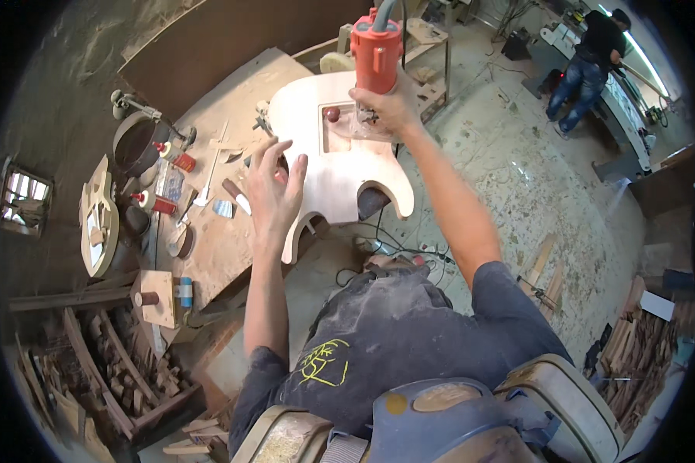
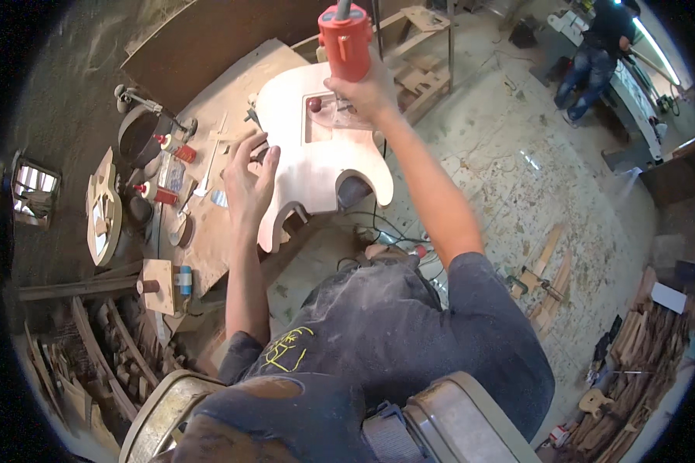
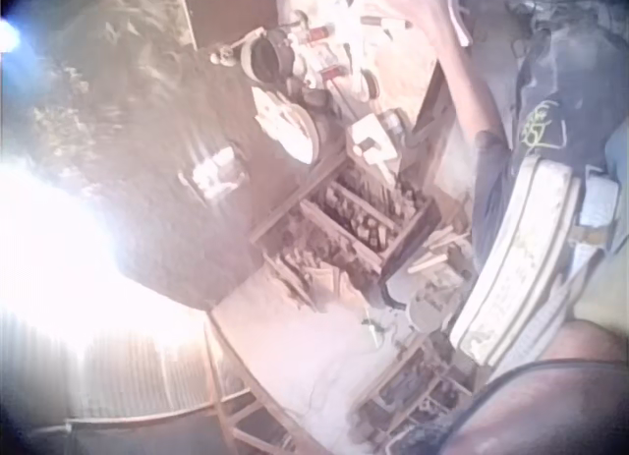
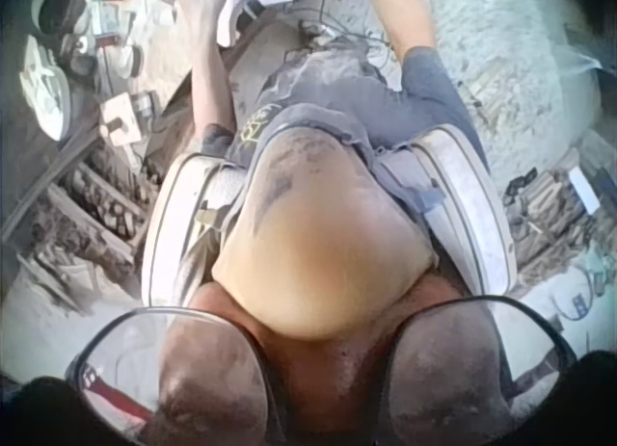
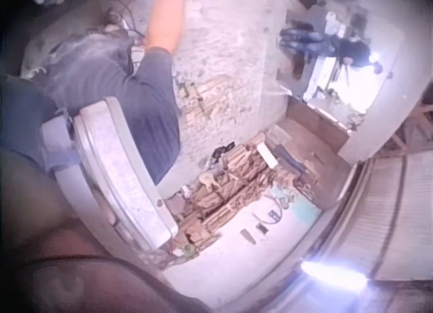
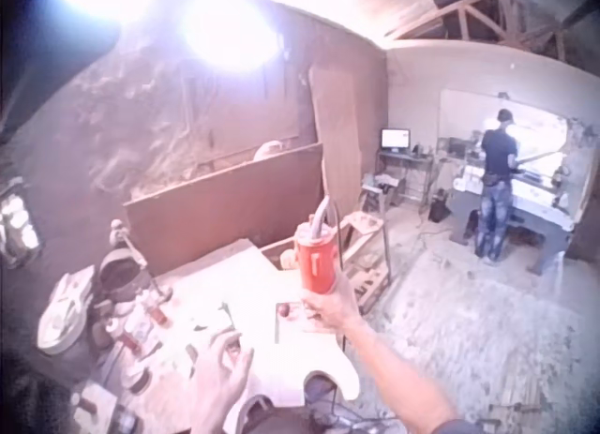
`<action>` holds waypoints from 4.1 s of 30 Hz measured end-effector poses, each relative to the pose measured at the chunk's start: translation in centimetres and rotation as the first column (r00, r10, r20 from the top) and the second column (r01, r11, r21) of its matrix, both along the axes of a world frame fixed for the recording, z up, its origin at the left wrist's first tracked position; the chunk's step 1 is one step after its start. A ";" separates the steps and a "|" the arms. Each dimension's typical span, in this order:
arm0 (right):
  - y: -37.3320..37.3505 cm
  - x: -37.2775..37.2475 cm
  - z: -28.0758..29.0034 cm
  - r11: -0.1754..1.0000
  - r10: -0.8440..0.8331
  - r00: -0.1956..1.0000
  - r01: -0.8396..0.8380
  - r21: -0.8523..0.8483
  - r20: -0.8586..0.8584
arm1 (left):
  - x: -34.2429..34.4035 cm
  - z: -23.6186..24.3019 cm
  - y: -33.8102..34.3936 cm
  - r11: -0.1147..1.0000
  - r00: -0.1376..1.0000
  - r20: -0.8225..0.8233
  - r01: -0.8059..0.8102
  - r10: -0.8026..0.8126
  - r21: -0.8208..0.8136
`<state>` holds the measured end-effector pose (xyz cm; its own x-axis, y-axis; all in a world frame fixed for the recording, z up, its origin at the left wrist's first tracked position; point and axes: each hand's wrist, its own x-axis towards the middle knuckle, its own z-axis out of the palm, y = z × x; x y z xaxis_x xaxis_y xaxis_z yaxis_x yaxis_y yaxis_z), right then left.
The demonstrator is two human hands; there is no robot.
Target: The person routes channels into a wooden guitar body using a handheld router, periodically lifting the tool to reposition the workpiece or check the depth of the cut.
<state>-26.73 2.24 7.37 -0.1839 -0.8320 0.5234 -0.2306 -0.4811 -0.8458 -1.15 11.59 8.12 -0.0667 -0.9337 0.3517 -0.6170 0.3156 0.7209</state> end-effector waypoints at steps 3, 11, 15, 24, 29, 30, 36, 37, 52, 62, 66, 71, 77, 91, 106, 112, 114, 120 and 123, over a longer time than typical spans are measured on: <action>0.1 0.1 -0.6 1.000 -0.014 1.000 0.013 0.019 0.018 | -2.8 3.3 -3.5 0.959 0.986 -0.010 0.160 -0.167 -0.235; -0.7 -0.5 -1.6 0.997 0.071 0.997 -0.071 0.014 0.034 | -11.2 10.5 -10.7 0.912 0.971 0.117 0.238 -0.210 -0.333; -1.0 -0.2 -1.4 0.999 0.039 0.998 -0.037 -0.029 0.055 | -13.2 9.4 -12.4 0.885 0.982 0.099 0.190 -0.163 -0.426; -0.2 0.0 0.0 0.998 0.000 0.994 0.007 0.060 -0.110 | -14.6 8.9 -11.3 0.849 0.998 0.032 0.066 -0.058 -0.525; -0.2 -0.3 -0.7 0.995 0.084 0.996 -0.086 0.056 0.040 | -11.6 5.7 -12.3 0.790 0.881 -0.209 0.247 -0.425 -0.562; -0.1 -0.5 -0.9 0.994 0.082 0.996 -0.085 0.063 0.041 | -10.6 4.2 -12.5 0.793 0.880 -0.212 0.248 -0.424 -0.557; -0.7 -0.2 -1.7 0.995 0.034 0.997 -0.040 -0.086 -0.070 | -4.3 -6.3 -13.2 0.951 0.948 -0.077 0.307 -0.309 -0.029; -0.9 -0.5 -2.1 0.999 0.033 0.998 -0.033 -0.003 -0.050 | -4.3 -6.7 -13.0 0.951 0.948 -0.080 0.307 -0.308 -0.023; 2.1 0.1 -0.4 0.985 0.126 0.992 -0.126 0.116 0.004 | -4.6 -7.1 -11.7 0.972 0.973 0.017 0.229 -0.230 0.058; 2.6 0.0 -0.4 0.980 0.157 0.988 -0.155 0.122 -0.006 | -4.5 -7.4 -11.7 0.975 0.975 0.033 0.219 -0.221 0.034; 3.0 -0.1 -0.1 0.986 0.141 0.990 -0.138 0.097 -0.026 | -4.7 -7.2 -11.6 0.971 0.972 0.022 0.233 -0.234 0.050; 3.2 -0.1 0.0 0.988 0.117 0.992 -0.113 0.101 -0.039 | -4.9 -7.1 -11.5 0.971 0.972 0.011 0.235 -0.235 0.041; 3.4 -0.2 -0.2 0.980 0.119 0.992 -0.111 0.166 -0.038 | -4.7 -7.4 -11.8 0.961 0.960 0.064 0.276 -0.273 -0.029; 3.6 0.8 0.2 0.985 0.119 0.993 -0.120 0.127 0.014 | -4.5 -6.8 -11.6 0.963 0.964 0.048 0.258 -0.262 0.078; 2.5 1.6 -0.4 0.989 0.134 0.991 -0.134 0.065 0.012 | -4.4 -7.5 -12.2 0.974 0.976 -0.020 0.216 -0.215 0.070; 2.0 1.5 -0.4 0.994 0.103 0.994 -0.102 0.028 -0.032 | -4.5 -7.8 -12.3 0.976 0.976 -0.072 0.211 -0.208 0.043; 1.8 1.4 -0.5 0.993 0.113 0.992 -0.111 0.035 -0.056 | -4.7 -7.7 -12.2 0.978 0.977 -0.071 0.204 -0.201 0.035; 1.7 1.7 -0.5 0.995 0.091 0.995 -0.089 0.047 -0.036 | -4.7 -7.5 -12.0 0.984 0.982 -0.064 0.179 -0.178 0.014; 1.4 1.7 -0.5 0.990 0.103 0.995 -0.102 0.099 -0.013 | -4.7 -7.5 -12.1 0.984 0.982 -0.079 0.176 -0.174 0.025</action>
